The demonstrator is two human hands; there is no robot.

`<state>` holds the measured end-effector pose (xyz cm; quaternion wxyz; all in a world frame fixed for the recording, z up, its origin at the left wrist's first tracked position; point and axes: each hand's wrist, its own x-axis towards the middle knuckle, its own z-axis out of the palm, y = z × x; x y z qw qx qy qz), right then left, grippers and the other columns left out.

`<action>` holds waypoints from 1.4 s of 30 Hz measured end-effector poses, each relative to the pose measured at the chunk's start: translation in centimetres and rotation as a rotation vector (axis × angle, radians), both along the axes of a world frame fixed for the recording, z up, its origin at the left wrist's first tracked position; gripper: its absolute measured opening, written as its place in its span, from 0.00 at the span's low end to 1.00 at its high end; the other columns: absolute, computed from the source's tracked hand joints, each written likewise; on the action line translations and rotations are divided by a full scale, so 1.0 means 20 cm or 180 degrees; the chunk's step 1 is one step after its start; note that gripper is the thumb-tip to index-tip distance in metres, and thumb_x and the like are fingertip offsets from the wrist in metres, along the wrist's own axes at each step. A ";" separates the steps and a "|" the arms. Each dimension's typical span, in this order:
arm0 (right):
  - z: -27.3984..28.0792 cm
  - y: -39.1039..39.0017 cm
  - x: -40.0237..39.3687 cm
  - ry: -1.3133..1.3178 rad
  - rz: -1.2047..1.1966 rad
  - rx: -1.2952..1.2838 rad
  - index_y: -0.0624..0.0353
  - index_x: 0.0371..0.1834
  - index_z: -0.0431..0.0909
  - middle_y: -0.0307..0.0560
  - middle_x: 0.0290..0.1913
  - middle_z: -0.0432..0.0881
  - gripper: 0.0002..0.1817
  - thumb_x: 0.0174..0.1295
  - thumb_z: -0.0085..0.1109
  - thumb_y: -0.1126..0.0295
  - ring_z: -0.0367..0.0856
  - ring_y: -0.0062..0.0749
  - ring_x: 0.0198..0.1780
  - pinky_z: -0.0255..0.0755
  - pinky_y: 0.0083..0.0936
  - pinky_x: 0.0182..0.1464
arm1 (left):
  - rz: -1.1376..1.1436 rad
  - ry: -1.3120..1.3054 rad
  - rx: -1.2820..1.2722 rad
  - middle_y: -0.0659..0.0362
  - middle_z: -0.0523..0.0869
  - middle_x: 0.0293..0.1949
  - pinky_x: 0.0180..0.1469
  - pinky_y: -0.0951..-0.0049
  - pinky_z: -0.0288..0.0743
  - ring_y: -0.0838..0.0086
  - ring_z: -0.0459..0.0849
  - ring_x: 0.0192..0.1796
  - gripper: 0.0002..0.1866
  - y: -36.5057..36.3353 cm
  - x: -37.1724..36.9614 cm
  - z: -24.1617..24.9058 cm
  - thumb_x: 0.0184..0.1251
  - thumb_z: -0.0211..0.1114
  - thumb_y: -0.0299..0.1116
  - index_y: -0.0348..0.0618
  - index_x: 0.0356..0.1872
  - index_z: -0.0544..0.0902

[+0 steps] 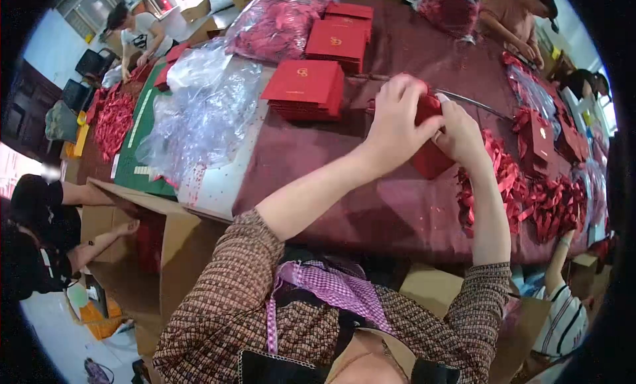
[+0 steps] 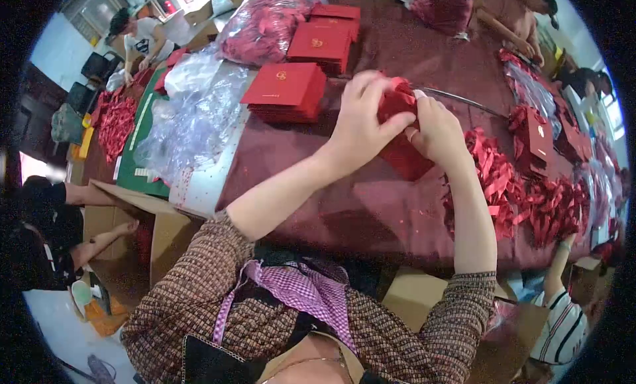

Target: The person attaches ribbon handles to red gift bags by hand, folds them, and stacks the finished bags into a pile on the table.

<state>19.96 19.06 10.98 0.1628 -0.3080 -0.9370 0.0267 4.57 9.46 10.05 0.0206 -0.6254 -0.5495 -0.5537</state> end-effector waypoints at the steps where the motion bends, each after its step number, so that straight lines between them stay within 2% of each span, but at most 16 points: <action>1: -0.01 -0.02 0.00 0.0250 0.0194 0.0102 0.66 0.61 0.62 0.58 0.47 0.78 0.34 0.49 0.63 0.70 0.76 0.52 0.52 0.71 0.41 0.53 | 0.0419 0.0258 0.0163 0.45 0.72 0.53 0.55 0.57 0.68 0.51 0.73 0.54 0.30 0.06 0.00 0.01 0.53 0.71 0.46 0.35 0.51 0.73; 2: 0.00 -0.04 -0.01 0.0274 0.0165 0.0048 0.66 0.60 0.63 0.58 0.47 0.78 0.33 0.49 0.63 0.70 0.76 0.52 0.52 0.71 0.42 0.53 | 0.0326 0.0130 -0.0095 0.42 0.68 0.58 0.59 0.50 0.63 0.45 0.67 0.59 0.34 0.12 -0.01 -0.03 0.52 0.71 0.48 0.39 0.56 0.71; 5: 0.00 -0.03 0.00 0.0253 -0.0045 -0.0136 0.65 0.61 0.62 0.60 0.47 0.79 0.34 0.48 0.62 0.71 0.76 0.53 0.53 0.71 0.42 0.54 | -0.0328 0.0063 -0.1182 0.46 0.80 0.48 0.53 0.59 0.71 0.54 0.78 0.51 0.24 0.25 -0.05 -0.06 0.54 0.68 0.45 0.40 0.48 0.80; 6: 0.03 -0.08 -0.01 0.0336 -0.0122 -0.0143 0.65 0.61 0.62 0.60 0.47 0.79 0.34 0.48 0.62 0.71 0.76 0.53 0.53 0.71 0.42 0.54 | -0.0575 0.0062 -0.1033 0.50 0.84 0.38 0.48 0.64 0.75 0.58 0.82 0.44 0.19 0.27 -0.08 -0.06 0.55 0.67 0.43 0.39 0.42 0.82; 9: 0.06 -0.08 -0.01 -0.0032 -0.0478 -0.0478 0.67 0.65 0.59 0.64 0.53 0.76 0.38 0.49 0.64 0.69 0.74 0.55 0.56 0.70 0.42 0.56 | -0.0702 -0.0127 -0.0076 0.48 0.85 0.34 0.43 0.63 0.76 0.58 0.84 0.39 0.12 0.28 -0.07 -0.11 0.53 0.67 0.33 0.37 0.36 0.84; 11: 0.03 -0.07 0.01 0.0049 -0.0427 -0.0437 0.66 0.65 0.58 0.65 0.53 0.76 0.39 0.48 0.65 0.69 0.74 0.55 0.56 0.70 0.42 0.55 | -0.0746 -0.0314 -0.0258 0.55 0.86 0.38 0.45 0.72 0.75 0.70 0.83 0.41 0.12 0.28 -0.08 -0.13 0.59 0.67 0.32 0.37 0.41 0.84; 16: 0.04 -0.08 0.02 0.0172 -0.0334 -0.0320 0.67 0.61 0.61 0.65 0.47 0.79 0.36 0.50 0.66 0.66 0.77 0.57 0.51 0.71 0.42 0.53 | -0.1184 -0.3807 -0.1073 0.55 0.83 0.28 0.42 0.72 0.72 0.73 0.80 0.35 0.09 0.33 -0.24 -0.14 0.62 0.59 0.30 0.33 0.32 0.82; 18: 0.05 -0.08 0.02 0.0074 -0.0333 -0.0413 0.67 0.58 0.63 0.65 0.46 0.79 0.33 0.50 0.66 0.66 0.77 0.57 0.51 0.71 0.42 0.53 | -0.0290 -0.3108 -0.1831 0.53 0.83 0.33 0.45 0.69 0.72 0.68 0.80 0.39 0.09 0.35 -0.34 -0.23 0.62 0.58 0.29 0.32 0.38 0.79; 21: 0.03 -0.07 0.02 0.0086 -0.0294 -0.0303 0.66 0.56 0.64 0.64 0.45 0.79 0.31 0.51 0.65 0.66 0.77 0.57 0.50 0.71 0.43 0.52 | 0.0555 -0.1156 -0.0471 0.43 0.77 0.50 0.57 0.62 0.69 0.58 0.76 0.53 0.17 0.32 -0.36 -0.32 0.63 0.60 0.32 0.31 0.49 0.74; 23: 0.04 -0.07 0.01 0.0021 -0.0299 -0.0330 0.66 0.56 0.64 0.64 0.44 0.79 0.31 0.51 0.65 0.66 0.77 0.57 0.50 0.71 0.43 0.52 | 0.0320 0.0005 0.0655 0.43 0.75 0.54 0.62 0.61 0.65 0.54 0.73 0.58 0.22 0.23 -0.26 -0.12 0.62 0.64 0.35 0.32 0.53 0.73; 26: 0.02 -0.06 0.02 0.0047 -0.0133 -0.0284 0.65 0.53 0.65 0.63 0.43 0.79 0.28 0.50 0.64 0.67 0.77 0.56 0.49 0.71 0.44 0.51 | -0.1270 0.1037 0.0058 0.49 0.70 0.64 0.69 0.61 0.57 0.54 0.63 0.69 0.37 0.20 -0.21 0.08 0.56 0.69 0.50 0.40 0.63 0.68; 28: 0.05 -0.11 0.01 0.0051 -0.0161 -0.0232 0.66 0.48 0.67 0.62 0.40 0.80 0.23 0.49 0.62 0.69 0.78 0.55 0.48 0.72 0.43 0.49 | -0.1394 0.1544 -0.0364 0.49 0.70 0.64 0.70 0.59 0.55 0.53 0.61 0.71 0.47 0.26 -0.22 0.06 0.46 0.71 0.60 0.42 0.64 0.67; 31: 0.03 -0.11 0.02 0.0132 -0.0030 -0.0344 0.65 0.47 0.67 0.62 0.40 0.80 0.22 0.49 0.60 0.71 0.79 0.54 0.47 0.72 0.43 0.49 | -0.1882 0.1797 -0.1210 0.48 0.72 0.62 0.69 0.60 0.56 0.56 0.63 0.70 0.44 0.34 -0.30 0.00 0.42 0.76 0.48 0.41 0.62 0.68; 32: 0.04 -0.11 0.02 0.0051 -0.0022 -0.0533 0.64 0.51 0.66 0.62 0.42 0.80 0.25 0.50 0.61 0.69 0.78 0.54 0.49 0.70 0.43 0.51 | -0.2468 0.0718 -0.2257 0.53 0.75 0.57 0.68 0.65 0.59 0.65 0.67 0.66 0.41 0.32 -0.29 0.03 0.40 0.75 0.38 0.41 0.61 0.68; 40: 0.06 -0.10 0.03 0.0011 0.0136 -0.0702 0.64 0.53 0.66 0.60 0.42 0.80 0.25 0.52 0.63 0.69 0.78 0.52 0.50 0.70 0.41 0.52 | -0.2437 0.0071 -0.2198 0.58 0.77 0.50 0.60 0.72 0.67 0.73 0.74 0.55 0.37 0.24 -0.29 -0.06 0.42 0.77 0.31 0.41 0.57 0.69; 42: 0.10 -0.07 0.06 -0.0111 0.0293 -0.1054 0.67 0.60 0.62 0.63 0.49 0.78 0.36 0.49 0.67 0.66 0.76 0.53 0.54 0.70 0.39 0.55 | -0.2354 -0.0181 -0.1972 0.60 0.80 0.46 0.55 0.73 0.70 0.75 0.77 0.50 0.31 0.25 -0.27 -0.11 0.44 0.76 0.28 0.41 0.53 0.73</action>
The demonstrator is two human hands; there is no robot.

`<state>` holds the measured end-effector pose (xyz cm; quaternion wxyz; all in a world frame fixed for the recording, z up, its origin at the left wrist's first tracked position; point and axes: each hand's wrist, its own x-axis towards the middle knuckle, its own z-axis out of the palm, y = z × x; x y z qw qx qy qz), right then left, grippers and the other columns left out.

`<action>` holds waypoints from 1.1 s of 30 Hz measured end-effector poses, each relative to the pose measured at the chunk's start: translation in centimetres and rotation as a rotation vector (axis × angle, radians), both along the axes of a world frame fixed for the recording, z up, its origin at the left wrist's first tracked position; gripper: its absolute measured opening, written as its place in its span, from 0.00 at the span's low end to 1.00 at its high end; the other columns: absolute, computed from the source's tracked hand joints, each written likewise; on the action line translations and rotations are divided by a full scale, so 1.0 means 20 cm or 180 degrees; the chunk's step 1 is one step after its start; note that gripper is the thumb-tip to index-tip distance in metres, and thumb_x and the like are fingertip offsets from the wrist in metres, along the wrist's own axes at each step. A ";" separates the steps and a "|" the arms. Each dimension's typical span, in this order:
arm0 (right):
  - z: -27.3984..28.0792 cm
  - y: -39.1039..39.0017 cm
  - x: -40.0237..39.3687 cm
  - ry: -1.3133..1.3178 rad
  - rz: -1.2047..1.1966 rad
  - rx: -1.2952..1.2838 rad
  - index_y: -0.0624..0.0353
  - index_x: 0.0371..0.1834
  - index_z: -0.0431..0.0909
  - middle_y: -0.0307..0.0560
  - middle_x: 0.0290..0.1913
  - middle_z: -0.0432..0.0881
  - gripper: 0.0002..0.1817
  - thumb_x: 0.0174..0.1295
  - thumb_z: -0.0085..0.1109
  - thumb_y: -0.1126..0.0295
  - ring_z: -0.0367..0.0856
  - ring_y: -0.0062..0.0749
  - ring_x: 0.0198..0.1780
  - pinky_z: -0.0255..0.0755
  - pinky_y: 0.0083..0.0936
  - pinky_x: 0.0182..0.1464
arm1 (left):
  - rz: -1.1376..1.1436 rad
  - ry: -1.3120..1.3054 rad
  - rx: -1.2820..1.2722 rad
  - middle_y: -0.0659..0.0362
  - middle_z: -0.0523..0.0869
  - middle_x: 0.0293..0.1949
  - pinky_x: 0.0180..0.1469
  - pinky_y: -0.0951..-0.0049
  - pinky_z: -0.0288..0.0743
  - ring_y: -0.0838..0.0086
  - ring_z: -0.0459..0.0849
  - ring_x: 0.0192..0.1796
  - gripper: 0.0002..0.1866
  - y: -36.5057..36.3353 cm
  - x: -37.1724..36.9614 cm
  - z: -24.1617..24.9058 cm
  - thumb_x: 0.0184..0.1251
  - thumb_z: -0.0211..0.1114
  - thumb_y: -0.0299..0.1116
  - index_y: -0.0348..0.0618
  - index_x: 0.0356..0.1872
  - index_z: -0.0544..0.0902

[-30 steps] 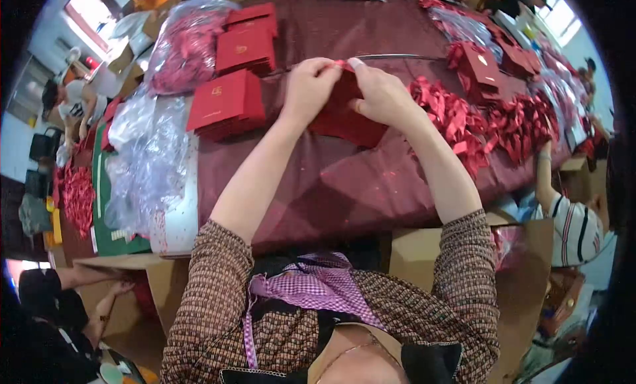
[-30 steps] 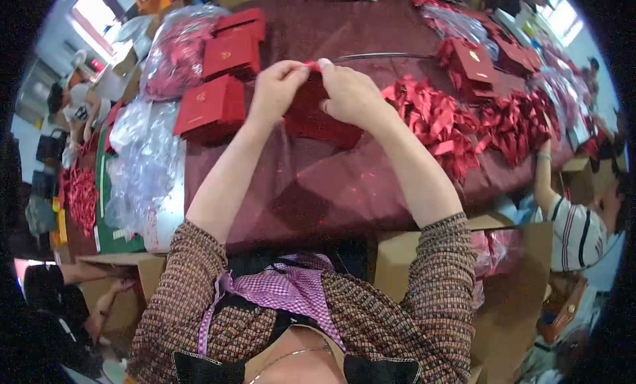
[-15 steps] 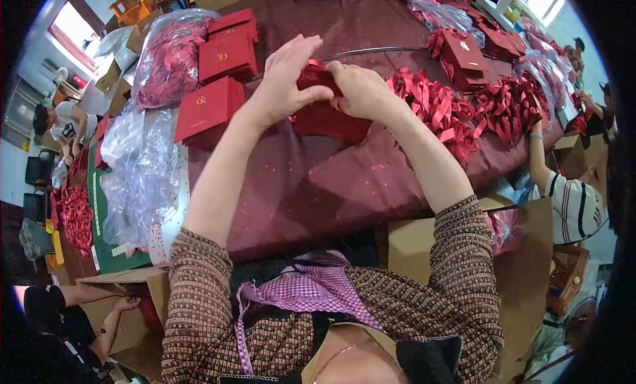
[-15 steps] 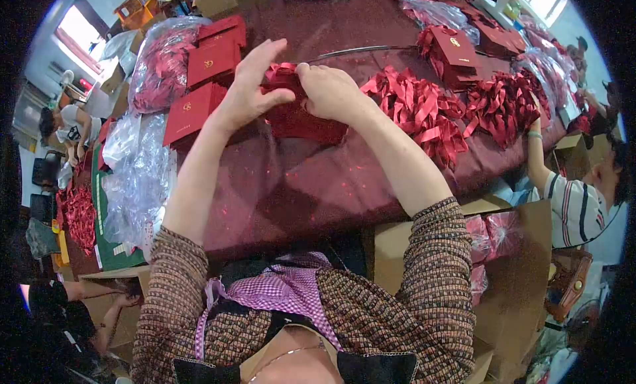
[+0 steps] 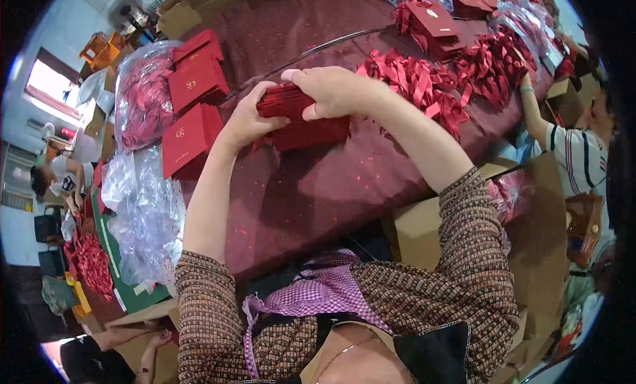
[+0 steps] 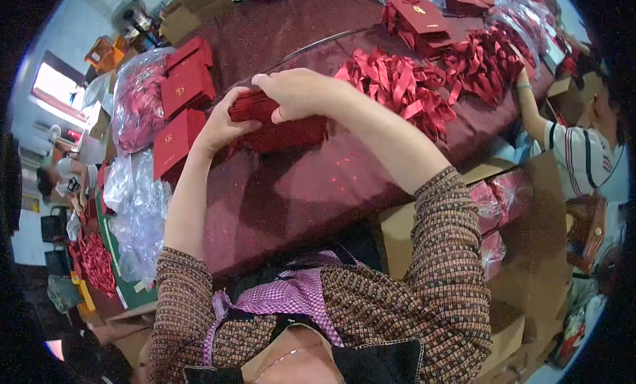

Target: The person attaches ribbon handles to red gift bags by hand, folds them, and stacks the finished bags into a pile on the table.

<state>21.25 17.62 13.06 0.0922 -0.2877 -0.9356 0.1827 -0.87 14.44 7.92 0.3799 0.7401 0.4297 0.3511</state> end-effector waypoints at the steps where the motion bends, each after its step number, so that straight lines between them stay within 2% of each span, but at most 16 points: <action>1: 0.02 0.04 0.04 0.0106 0.0173 -0.0220 0.68 0.63 0.59 0.64 0.52 0.77 0.41 0.47 0.69 0.64 0.75 0.52 0.56 0.69 0.37 0.56 | -0.0051 0.0027 -0.0013 0.60 0.80 0.46 0.55 0.73 0.70 0.75 0.77 0.50 0.31 0.00 0.00 0.00 0.44 0.76 0.28 0.41 0.53 0.73; 3: 0.05 0.11 0.17 0.0693 0.0417 -0.1000 0.66 0.72 0.49 0.59 0.65 0.67 0.56 0.43 0.75 0.58 0.72 0.43 0.62 0.67 0.33 0.61 | 0.0068 0.0186 0.0113 0.60 0.81 0.45 0.55 0.73 0.70 0.76 0.77 0.50 0.31 0.00 0.01 0.01 0.44 0.76 0.27 0.40 0.53 0.73; 5: -0.08 0.17 0.32 0.1401 0.0141 -0.1371 0.65 0.74 0.44 0.58 0.70 0.60 0.60 0.43 0.75 0.54 0.67 0.42 0.66 0.63 0.36 0.65 | 0.0060 0.0187 0.0060 0.61 0.81 0.45 0.55 0.74 0.70 0.77 0.77 0.49 0.31 0.00 0.01 0.00 0.44 0.76 0.27 0.40 0.52 0.73; 6: -0.07 0.13 0.39 0.1338 -0.0123 -0.1418 0.63 0.74 0.43 0.56 0.71 0.59 0.63 0.42 0.75 0.49 0.59 0.42 0.71 0.56 0.38 0.70 | 0.0096 0.0173 0.0016 0.61 0.82 0.45 0.55 0.74 0.70 0.77 0.77 0.49 0.30 0.00 0.00 0.00 0.44 0.76 0.26 0.40 0.52 0.73; 8: -0.35 0.15 0.41 0.2522 -0.0081 -0.1697 0.64 0.74 0.43 0.55 0.71 0.59 0.66 0.37 0.75 0.44 0.54 0.42 0.73 0.50 0.37 0.73 | 0.0052 0.0024 -0.0057 0.62 0.81 0.45 0.55 0.74 0.70 0.77 0.77 0.49 0.30 0.00 0.00 -0.01 0.45 0.75 0.24 0.41 0.52 0.73; 10: -0.41 0.05 0.37 0.2759 -0.0269 -0.1988 0.65 0.75 0.41 0.54 0.73 0.55 0.70 0.33 0.77 0.45 0.54 0.39 0.73 0.47 0.36 0.73 | 0.0019 -0.0137 -0.0133 0.62 0.81 0.46 0.56 0.74 0.70 0.77 0.77 0.50 0.30 0.01 0.01 -0.02 0.45 0.75 0.23 0.41 0.52 0.73; 14: -0.55 -0.03 0.24 0.3863 -0.0273 -0.2641 0.58 0.74 0.45 0.49 0.69 0.59 0.67 0.31 0.83 0.58 0.58 0.37 0.70 0.54 0.35 0.70 | 0.0124 -0.0836 -0.0577 0.61 0.80 0.49 0.59 0.72 0.69 0.76 0.77 0.53 0.33 0.00 0.01 -0.12 0.46 0.73 0.19 0.42 0.56 0.70; 16: -0.55 -0.06 0.21 0.3641 -0.0215 -0.2127 0.63 0.74 0.41 0.49 0.66 0.62 0.67 0.35 0.82 0.57 0.61 0.36 0.68 0.53 0.31 0.70 | 0.0148 -0.1107 -0.0470 0.60 0.77 0.54 0.62 0.70 0.68 0.75 0.74 0.57 0.35 0.00 0.03 -0.16 0.47 0.73 0.19 0.42 0.58 0.68; 17: -0.57 -0.06 0.20 0.3543 -0.0365 -0.1679 0.60 0.73 0.45 0.47 0.63 0.66 0.62 0.37 0.82 0.62 0.65 0.34 0.64 0.58 0.31 0.67 | 0.0099 -0.1081 -0.0155 0.60 0.76 0.55 0.62 0.69 0.67 0.74 0.74 0.58 0.36 0.01 0.05 -0.19 0.46 0.74 0.21 0.42 0.59 0.67; 19: -0.58 -0.09 0.12 0.3785 -0.0507 -0.1711 0.58 0.70 0.51 0.45 0.58 0.71 0.56 0.39 0.81 0.67 0.70 0.31 0.60 0.65 0.30 0.62 | 0.0070 -0.1201 0.0111 0.58 0.76 0.56 0.63 0.67 0.67 0.72 0.73 0.59 0.40 0.02 0.05 -0.25 0.45 0.77 0.24 0.41 0.60 0.63; 20: -0.56 -0.09 0.09 0.4101 -0.0667 -0.1824 0.58 0.64 0.59 0.43 0.52 0.76 0.46 0.41 0.78 0.74 0.75 0.28 0.54 0.71 0.28 0.57 | 0.0149 -0.1172 0.0079 0.57 0.76 0.55 0.63 0.67 0.67 0.72 0.73 0.59 0.41 0.02 0.05 -0.27 0.44 0.77 0.25 0.41 0.61 0.63; 22: -0.56 -0.10 0.05 0.3940 -0.1375 -0.1700 0.59 0.58 0.65 0.43 0.48 0.78 0.37 0.43 0.76 0.78 0.77 0.28 0.52 0.72 0.28 0.55 | 0.0377 -0.0916 0.0375 0.58 0.76 0.54 0.62 0.68 0.68 0.73 0.73 0.59 0.43 0.01 0.07 -0.26 0.42 0.79 0.26 0.41 0.61 0.62; 23: -0.56 -0.09 0.04 0.4150 -0.1411 -0.1647 0.60 0.54 0.68 0.42 0.46 0.80 0.32 0.44 0.73 0.81 0.78 0.28 0.50 0.72 0.27 0.55 | 0.0358 -0.1147 0.0142 0.58 0.76 0.54 0.61 0.68 0.68 0.74 0.74 0.58 0.43 0.01 0.09 -0.26 0.41 0.79 0.26 0.41 0.61 0.62; 24: -0.54 -0.09 0.04 0.4117 -0.1380 -0.1639 0.60 0.54 0.68 0.42 0.46 0.79 0.32 0.44 0.73 0.81 0.78 0.28 0.50 0.71 0.27 0.55 | 0.0324 -0.1387 -0.0082 0.58 0.76 0.54 0.61 0.69 0.69 0.75 0.74 0.57 0.44 0.01 0.09 -0.26 0.41 0.80 0.26 0.41 0.61 0.62; 29: -0.60 -0.08 0.09 0.4066 -0.0965 -0.1612 0.59 0.55 0.68 0.39 0.47 0.79 0.33 0.43 0.74 0.81 0.77 0.27 0.50 0.70 0.26 0.57 | 0.0523 -0.0921 0.0340 0.62 0.78 0.47 0.58 0.74 0.71 0.78 0.76 0.53 0.39 -0.09 0.08 -0.24 0.43 0.79 0.26 0.43 0.58 0.65; 33: -0.63 -0.08 0.08 0.4060 -0.0977 -0.1618 0.60 0.53 0.68 0.39 0.47 0.79 0.31 0.45 0.73 0.80 0.78 0.26 0.49 0.71 0.26 0.55 | 0.0832 -0.0587 0.0722 0.57 0.81 0.46 0.54 0.72 0.75 0.75 0.80 0.50 0.37 -0.09 0.10 -0.30 0.44 0.79 0.29 0.41 0.56 0.66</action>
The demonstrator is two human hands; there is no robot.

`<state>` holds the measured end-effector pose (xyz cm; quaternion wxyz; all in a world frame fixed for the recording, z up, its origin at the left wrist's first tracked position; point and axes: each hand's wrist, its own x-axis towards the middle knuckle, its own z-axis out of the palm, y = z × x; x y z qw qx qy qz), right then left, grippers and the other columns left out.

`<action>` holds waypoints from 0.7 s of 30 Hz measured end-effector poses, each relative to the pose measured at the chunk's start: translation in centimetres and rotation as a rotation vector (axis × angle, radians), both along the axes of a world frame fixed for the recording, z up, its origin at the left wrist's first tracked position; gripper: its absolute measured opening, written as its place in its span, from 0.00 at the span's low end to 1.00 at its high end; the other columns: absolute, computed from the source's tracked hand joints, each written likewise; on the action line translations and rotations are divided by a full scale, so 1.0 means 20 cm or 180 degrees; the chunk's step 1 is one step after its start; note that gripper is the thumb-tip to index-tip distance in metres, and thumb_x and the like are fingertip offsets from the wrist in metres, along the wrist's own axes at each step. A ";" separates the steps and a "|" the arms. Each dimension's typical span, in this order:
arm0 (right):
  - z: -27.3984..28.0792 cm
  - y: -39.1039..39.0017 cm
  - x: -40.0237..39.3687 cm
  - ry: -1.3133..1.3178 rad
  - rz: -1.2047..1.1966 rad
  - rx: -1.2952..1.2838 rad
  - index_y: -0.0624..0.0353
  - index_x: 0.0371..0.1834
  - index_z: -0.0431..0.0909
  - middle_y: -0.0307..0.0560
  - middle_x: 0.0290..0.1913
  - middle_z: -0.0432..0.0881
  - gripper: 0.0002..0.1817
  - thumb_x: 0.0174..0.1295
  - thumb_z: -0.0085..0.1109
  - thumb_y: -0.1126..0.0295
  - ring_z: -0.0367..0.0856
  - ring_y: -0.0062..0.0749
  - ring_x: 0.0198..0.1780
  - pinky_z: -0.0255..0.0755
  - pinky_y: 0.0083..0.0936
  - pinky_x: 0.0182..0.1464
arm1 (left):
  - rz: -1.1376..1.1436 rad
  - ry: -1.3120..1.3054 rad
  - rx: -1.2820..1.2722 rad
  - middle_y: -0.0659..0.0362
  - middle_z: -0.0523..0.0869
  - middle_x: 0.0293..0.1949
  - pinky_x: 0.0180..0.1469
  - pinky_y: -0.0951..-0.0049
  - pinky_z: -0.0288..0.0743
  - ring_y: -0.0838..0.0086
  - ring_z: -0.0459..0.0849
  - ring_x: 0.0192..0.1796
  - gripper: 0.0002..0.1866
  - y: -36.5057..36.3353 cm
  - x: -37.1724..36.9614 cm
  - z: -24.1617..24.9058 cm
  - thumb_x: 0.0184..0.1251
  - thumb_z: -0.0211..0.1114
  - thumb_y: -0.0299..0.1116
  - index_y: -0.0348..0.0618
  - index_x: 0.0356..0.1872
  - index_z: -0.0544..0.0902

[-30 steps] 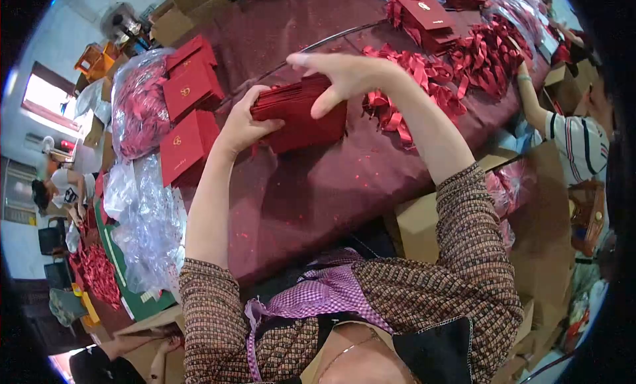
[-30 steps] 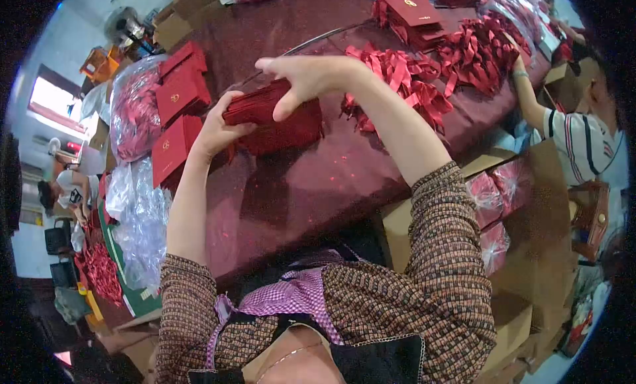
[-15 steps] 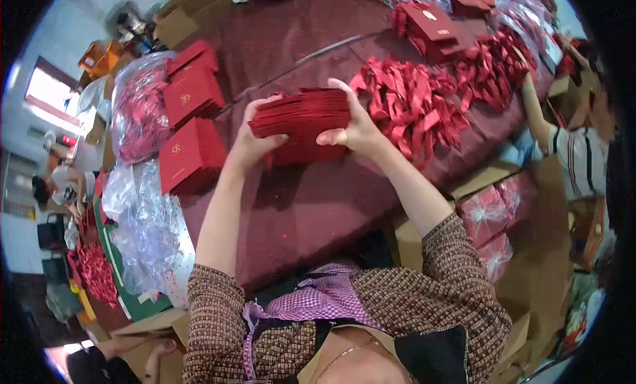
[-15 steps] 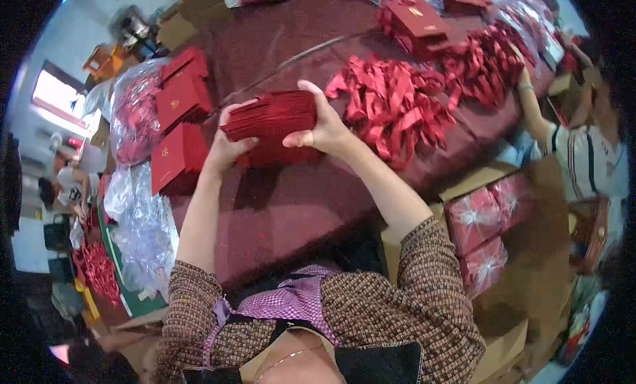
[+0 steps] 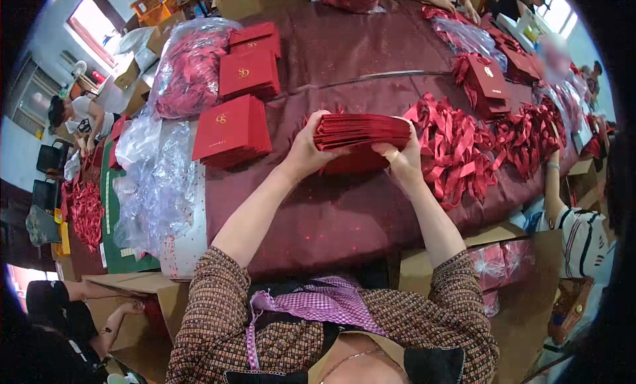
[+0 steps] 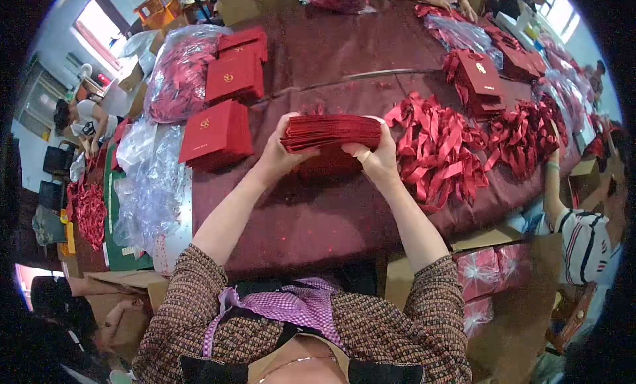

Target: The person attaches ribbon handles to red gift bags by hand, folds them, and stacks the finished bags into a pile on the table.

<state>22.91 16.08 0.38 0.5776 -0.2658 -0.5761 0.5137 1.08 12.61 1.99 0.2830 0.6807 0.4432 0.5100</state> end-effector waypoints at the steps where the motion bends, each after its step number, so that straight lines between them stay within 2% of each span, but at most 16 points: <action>1: 0.00 -0.01 -0.01 0.0079 -0.0031 -0.0070 0.60 0.53 0.68 0.40 0.46 0.80 0.31 0.45 0.73 0.80 0.78 0.26 0.48 0.72 0.25 0.54 | 0.0073 0.0063 0.0025 0.56 0.82 0.46 0.54 0.72 0.75 0.74 0.81 0.51 0.37 0.00 0.01 -0.01 0.45 0.79 0.29 0.40 0.55 0.66; 2: -0.02 0.01 -0.01 0.0059 -0.0043 -0.0092 0.61 0.51 0.68 0.41 0.45 0.80 0.29 0.46 0.72 0.79 0.79 0.26 0.46 0.73 0.25 0.52 | 0.0055 -0.0193 0.0053 0.55 0.83 0.45 0.52 0.71 0.76 0.73 0.82 0.49 0.35 0.01 0.02 -0.03 0.45 0.79 0.29 0.40 0.54 0.67; 4: -0.02 0.02 -0.01 -0.0096 -0.0094 -0.0136 0.63 0.50 0.67 0.41 0.44 0.81 0.28 0.47 0.72 0.79 0.79 0.26 0.45 0.73 0.24 0.52 | 0.0168 -0.0129 0.0095 0.54 0.84 0.44 0.49 0.70 0.78 0.70 0.84 0.47 0.33 0.03 0.02 -0.06 0.46 0.79 0.30 0.39 0.52 0.69; 5: -0.02 0.01 -0.02 -0.0063 -0.0117 -0.0160 0.60 0.50 0.68 0.41 0.44 0.81 0.27 0.47 0.69 0.84 0.80 0.28 0.46 0.75 0.26 0.51 | 0.0187 -0.0147 0.0303 0.54 0.84 0.42 0.47 0.69 0.78 0.69 0.85 0.46 0.31 0.04 0.02 -0.06 0.47 0.78 0.30 0.40 0.51 0.70; 9: 0.01 0.00 -0.04 -0.0087 -0.0184 -0.0183 0.61 0.49 0.69 0.41 0.44 0.82 0.26 0.47 0.70 0.83 0.81 0.27 0.46 0.75 0.25 0.51 | 0.0250 0.0044 0.0148 0.54 0.85 0.43 0.48 0.70 0.78 0.69 0.85 0.47 0.30 0.05 0.01 -0.08 0.49 0.77 0.29 0.38 0.52 0.70; 12: 0.06 0.00 -0.05 -0.0204 -0.0287 -0.0262 0.61 0.49 0.69 0.42 0.43 0.82 0.26 0.46 0.71 0.82 0.81 0.27 0.45 0.74 0.25 0.51 | 0.0189 -0.0227 0.0160 0.54 0.84 0.43 0.49 0.72 0.77 0.71 0.84 0.47 0.29 0.06 0.03 -0.06 0.50 0.76 0.28 0.36 0.52 0.70; 13: 0.04 0.01 -0.05 -0.0001 -0.0144 0.0153 0.62 0.49 0.69 0.41 0.43 0.82 0.26 0.47 0.71 0.81 0.80 0.26 0.45 0.74 0.25 0.51 | 0.0164 -0.0197 0.0157 0.54 0.84 0.43 0.49 0.72 0.77 0.72 0.84 0.47 0.28 0.07 0.02 -0.08 0.50 0.75 0.27 0.36 0.52 0.70; 15: 0.03 0.03 -0.04 -0.0182 -0.0164 -0.0010 0.63 0.49 0.70 0.42 0.43 0.82 0.26 0.47 0.71 0.80 0.80 0.26 0.45 0.73 0.24 0.50 | 0.0205 -0.0320 0.0164 0.55 0.84 0.43 0.50 0.73 0.76 0.73 0.83 0.46 0.28 0.08 0.03 -0.08 0.50 0.75 0.26 0.37 0.51 0.71; 17: 0.05 0.05 -0.04 -0.0074 -0.0142 -0.0035 0.65 0.49 0.71 0.44 0.44 0.83 0.25 0.48 0.72 0.75 0.80 0.25 0.45 0.73 0.25 0.51 | 0.0184 -0.0402 -0.0152 0.56 0.84 0.44 0.51 0.72 0.76 0.74 0.82 0.47 0.27 0.06 0.05 -0.01 0.50 0.74 0.24 0.37 0.50 0.71; 18: 0.07 0.05 -0.03 -0.0102 -0.0111 -0.0007 0.65 0.49 0.71 0.44 0.44 0.83 0.25 0.49 0.72 0.75 0.79 0.25 0.45 0.73 0.25 0.51 | 0.0187 0.0048 0.0156 0.56 0.83 0.46 0.52 0.72 0.75 0.75 0.82 0.48 0.26 0.07 0.04 0.01 0.51 0.73 0.21 0.37 0.52 0.71; 19: 0.08 0.05 -0.02 -0.0125 -0.0057 0.0026 0.65 0.49 0.71 0.44 0.44 0.83 0.25 0.49 0.72 0.75 0.79 0.25 0.45 0.73 0.25 0.51 | 0.0140 0.0051 0.0190 0.56 0.83 0.46 0.52 0.72 0.75 0.75 0.82 0.48 0.26 0.06 0.05 0.02 0.51 0.73 0.21 0.37 0.52 0.71; 21: 0.13 0.00 0.00 -0.0129 0.0107 -0.0176 0.63 0.50 0.71 0.42 0.45 0.81 0.25 0.49 0.71 0.76 0.78 0.25 0.47 0.72 0.25 0.53 | -0.0016 -0.0438 -0.0032 0.57 0.83 0.47 0.53 0.72 0.75 0.74 0.82 0.49 0.25 0.00 0.06 0.07 0.53 0.71 0.20 0.36 0.53 0.72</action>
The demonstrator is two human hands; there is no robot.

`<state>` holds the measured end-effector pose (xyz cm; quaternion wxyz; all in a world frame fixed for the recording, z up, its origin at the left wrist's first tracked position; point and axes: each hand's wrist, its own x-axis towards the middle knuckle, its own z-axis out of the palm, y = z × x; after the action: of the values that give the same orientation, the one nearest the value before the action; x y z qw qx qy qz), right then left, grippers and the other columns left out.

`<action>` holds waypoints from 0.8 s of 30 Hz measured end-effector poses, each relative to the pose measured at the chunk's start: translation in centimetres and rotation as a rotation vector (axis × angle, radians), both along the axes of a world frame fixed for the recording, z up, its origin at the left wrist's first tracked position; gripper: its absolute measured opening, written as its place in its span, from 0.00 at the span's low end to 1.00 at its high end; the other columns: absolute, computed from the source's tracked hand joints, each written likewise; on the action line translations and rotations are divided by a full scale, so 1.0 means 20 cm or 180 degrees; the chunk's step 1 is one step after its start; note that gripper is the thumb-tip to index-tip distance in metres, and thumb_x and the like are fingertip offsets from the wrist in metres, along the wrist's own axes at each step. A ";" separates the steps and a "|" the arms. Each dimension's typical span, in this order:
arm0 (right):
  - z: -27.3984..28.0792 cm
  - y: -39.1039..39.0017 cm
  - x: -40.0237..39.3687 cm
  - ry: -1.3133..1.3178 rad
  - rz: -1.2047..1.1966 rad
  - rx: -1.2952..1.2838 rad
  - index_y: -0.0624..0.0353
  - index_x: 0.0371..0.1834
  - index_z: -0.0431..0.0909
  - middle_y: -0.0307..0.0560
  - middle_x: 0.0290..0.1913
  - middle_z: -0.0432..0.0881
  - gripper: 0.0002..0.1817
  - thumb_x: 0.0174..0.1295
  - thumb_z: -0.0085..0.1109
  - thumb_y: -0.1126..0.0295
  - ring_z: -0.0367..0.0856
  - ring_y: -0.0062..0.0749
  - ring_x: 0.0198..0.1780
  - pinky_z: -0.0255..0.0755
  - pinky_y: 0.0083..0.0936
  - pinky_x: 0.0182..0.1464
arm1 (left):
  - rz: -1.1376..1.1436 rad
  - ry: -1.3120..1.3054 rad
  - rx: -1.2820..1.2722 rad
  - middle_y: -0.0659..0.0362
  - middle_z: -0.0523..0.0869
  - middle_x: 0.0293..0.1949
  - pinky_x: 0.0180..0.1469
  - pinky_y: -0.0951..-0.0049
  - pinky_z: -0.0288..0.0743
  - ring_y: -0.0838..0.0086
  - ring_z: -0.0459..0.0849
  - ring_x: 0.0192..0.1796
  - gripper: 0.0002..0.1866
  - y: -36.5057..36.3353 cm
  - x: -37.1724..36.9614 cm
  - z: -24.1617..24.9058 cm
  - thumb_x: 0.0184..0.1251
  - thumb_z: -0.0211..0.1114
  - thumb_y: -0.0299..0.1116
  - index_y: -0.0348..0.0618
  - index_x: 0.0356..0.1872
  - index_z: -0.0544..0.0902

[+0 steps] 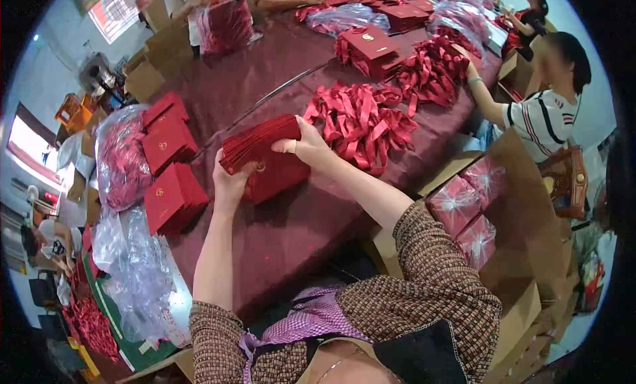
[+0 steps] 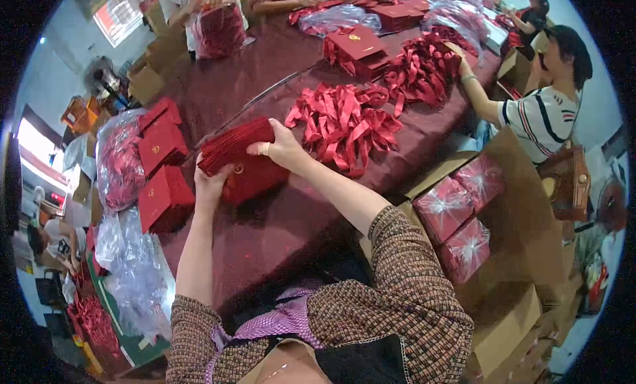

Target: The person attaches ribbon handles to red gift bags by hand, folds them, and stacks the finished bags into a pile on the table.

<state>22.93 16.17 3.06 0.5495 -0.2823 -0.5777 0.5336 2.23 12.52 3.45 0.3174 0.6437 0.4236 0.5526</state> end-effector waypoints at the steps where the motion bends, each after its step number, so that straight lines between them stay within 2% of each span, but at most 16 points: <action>1: 0.06 -0.05 0.01 0.0102 0.0187 -0.0170 0.63 0.51 0.71 0.42 0.46 0.81 0.26 0.49 0.71 0.74 0.78 0.26 0.48 0.71 0.26 0.53 | 0.0004 -0.0222 -0.0176 0.56 0.83 0.48 0.53 0.71 0.75 0.73 0.82 0.49 0.24 -0.07 0.03 0.07 0.54 0.68 0.18 0.35 0.54 0.73; 2: 0.08 -0.08 0.02 -0.0168 0.0097 -0.0435 0.65 0.53 0.71 0.43 0.48 0.80 0.28 0.49 0.72 0.71 0.77 0.26 0.49 0.71 0.27 0.54 | 0.0022 -0.0241 -0.0165 0.56 0.83 0.48 0.53 0.71 0.75 0.73 0.82 0.49 0.24 -0.12 0.04 0.12 0.54 0.68 0.18 0.35 0.54 0.73; 4: 0.22 -0.22 0.03 -0.0312 0.0205 -0.0657 0.67 0.56 0.69 0.46 0.50 0.79 0.31 0.50 0.72 0.68 0.77 0.28 0.50 0.71 0.27 0.55 | -0.0342 -0.1040 -0.0957 0.54 0.83 0.47 0.52 0.70 0.76 0.72 0.83 0.47 0.23 -0.26 0.01 0.19 0.54 0.67 0.18 0.36 0.53 0.74; 5: 0.29 -0.29 0.03 -0.0349 0.0307 -0.0666 0.69 0.59 0.66 0.48 0.51 0.79 0.35 0.51 0.72 0.65 0.77 0.30 0.51 0.71 0.28 0.55 | -0.0063 -0.0897 -0.1425 0.54 0.84 0.45 0.51 0.69 0.77 0.72 0.83 0.45 0.22 -0.31 -0.01 0.23 0.54 0.66 0.19 0.36 0.52 0.75; 7: 0.34 -0.37 0.03 -0.0079 0.0820 -0.0940 0.69 0.63 0.65 0.49 0.54 0.78 0.38 0.52 0.72 0.64 0.77 0.29 0.51 0.71 0.28 0.55 | -0.0212 -0.1300 -0.1589 0.55 0.85 0.42 0.49 0.70 0.78 0.72 0.84 0.43 0.20 -0.43 -0.05 0.34 0.54 0.67 0.21 0.35 0.51 0.77; 8: 0.32 -0.40 0.02 -0.0183 0.0683 -0.1239 0.69 0.67 0.60 0.50 0.56 0.76 0.42 0.53 0.70 0.64 0.76 0.31 0.54 0.69 0.28 0.57 | -0.0027 -0.1143 -0.1770 0.56 0.85 0.40 0.46 0.72 0.77 0.74 0.83 0.41 0.19 -0.48 -0.10 0.37 0.54 0.67 0.23 0.34 0.49 0.78; 11: 0.27 -0.46 -0.02 -0.0333 0.1106 -0.0774 0.67 0.71 0.55 0.50 0.61 0.72 0.44 0.58 0.66 0.56 0.72 0.31 0.60 0.66 0.30 0.61 | 0.0058 -0.1353 -0.1791 0.59 0.85 0.37 0.43 0.74 0.77 0.75 0.83 0.38 0.17 -0.60 -0.29 0.36 0.52 0.67 0.24 0.37 0.46 0.80; 13: 0.27 -0.53 -0.12 0.0384 0.1798 -0.0803 0.66 0.71 0.54 0.52 0.62 0.72 0.42 0.59 0.64 0.57 0.70 0.34 0.62 0.66 0.31 0.62 | 0.0461 -0.1675 -0.1834 0.58 0.85 0.37 0.42 0.74 0.77 0.75 0.83 0.37 0.18 -0.78 -0.36 0.58 0.50 0.69 0.24 0.36 0.45 0.79; 14: 0.24 -0.54 -0.14 0.0163 0.1608 -0.0649 0.66 0.70 0.56 0.54 0.58 0.75 0.38 0.62 0.61 0.59 0.74 0.35 0.58 0.69 0.31 0.58 | 0.0900 -0.1664 -0.1577 0.57 0.85 0.37 0.43 0.73 0.77 0.74 0.83 0.37 0.20 -0.81 -0.43 0.61 0.49 0.70 0.24 0.36 0.46 0.79; 15: 0.23 -0.53 -0.16 0.0170 0.1708 -0.0656 0.66 0.70 0.56 0.54 0.58 0.75 0.38 0.62 0.61 0.59 0.74 0.35 0.58 0.69 0.31 0.58 | 0.1013 -0.1714 -0.1613 0.55 0.85 0.38 0.45 0.73 0.77 0.73 0.84 0.40 0.25 -0.83 -0.56 0.63 0.48 0.71 0.25 0.34 0.51 0.77; 16: 0.23 -0.52 -0.17 -0.0271 0.1727 -0.0664 0.66 0.69 0.58 0.54 0.56 0.76 0.34 0.64 0.59 0.61 0.76 0.34 0.55 0.71 0.29 0.55 | 0.1640 -0.1856 -0.1410 0.54 0.85 0.38 0.45 0.74 0.77 0.73 0.84 0.42 0.23 -0.86 -0.70 0.62 0.50 0.70 0.26 0.33 0.50 0.79; 17: 0.22 -0.52 -0.18 -0.0709 0.1714 -0.0675 0.66 0.67 0.60 0.54 0.54 0.77 0.31 0.65 0.57 0.62 0.78 0.33 0.51 0.73 0.28 0.53 | 0.1416 -0.1035 -0.1201 0.53 0.85 0.38 0.46 0.76 0.77 0.73 0.84 0.44 0.18 -0.91 -0.91 0.68 0.54 0.69 0.28 0.32 0.46 0.82; 18: 0.19 -0.53 -0.21 -0.0841 0.1559 -0.0607 0.67 0.64 0.63 0.52 0.49 0.80 0.26 0.67 0.54 0.65 0.80 0.30 0.45 0.75 0.25 0.48 | 0.1849 -0.1090 -0.1108 0.53 0.86 0.39 0.44 0.77 0.78 0.74 0.85 0.41 0.11 -0.97 -0.97 0.81 0.56 0.68 0.29 0.34 0.39 0.84; 20: 0.10 -0.52 -0.23 -0.0881 0.1531 -0.0683 0.67 0.63 0.64 0.51 0.47 0.81 0.24 0.67 0.54 0.66 0.80 0.29 0.44 0.74 0.24 0.46 | 0.1677 -0.0783 -0.0967 0.54 0.86 0.39 0.40 0.77 0.79 0.73 0.85 0.36 0.13 -0.95 -1.43 0.82 0.56 0.69 0.31 0.34 0.41 0.83; 22: 0.07 -0.53 -0.26 -0.1088 0.1361 -0.0879 0.66 0.61 0.66 0.49 0.42 0.82 0.21 0.67 0.53 0.68 0.80 0.25 0.39 0.73 0.21 0.41 | 0.1467 -0.1117 -0.0974 0.55 0.86 0.39 0.37 0.78 0.80 0.74 0.85 0.32 0.15 -1.01 -1.55 0.89 0.56 0.69 0.31 0.35 0.44 0.81; 24: 0.01 -0.58 -0.30 -0.1319 0.1022 -0.1135 0.66 0.59 0.68 0.47 0.39 0.82 0.19 0.66 0.52 0.71 0.79 0.24 0.35 0.72 0.19 0.38 | 0.1645 -0.0890 -0.1287 0.57 0.86 0.39 0.40 0.75 0.81 0.73 0.86 0.36 0.19 -1.00 -1.78 0.82 0.54 0.69 0.30 0.36 0.47 0.80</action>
<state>16.85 4.47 3.24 0.2707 -0.3821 -0.6118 0.6376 -33.37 -7.38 19.82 0.3431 0.3576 0.6257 0.6024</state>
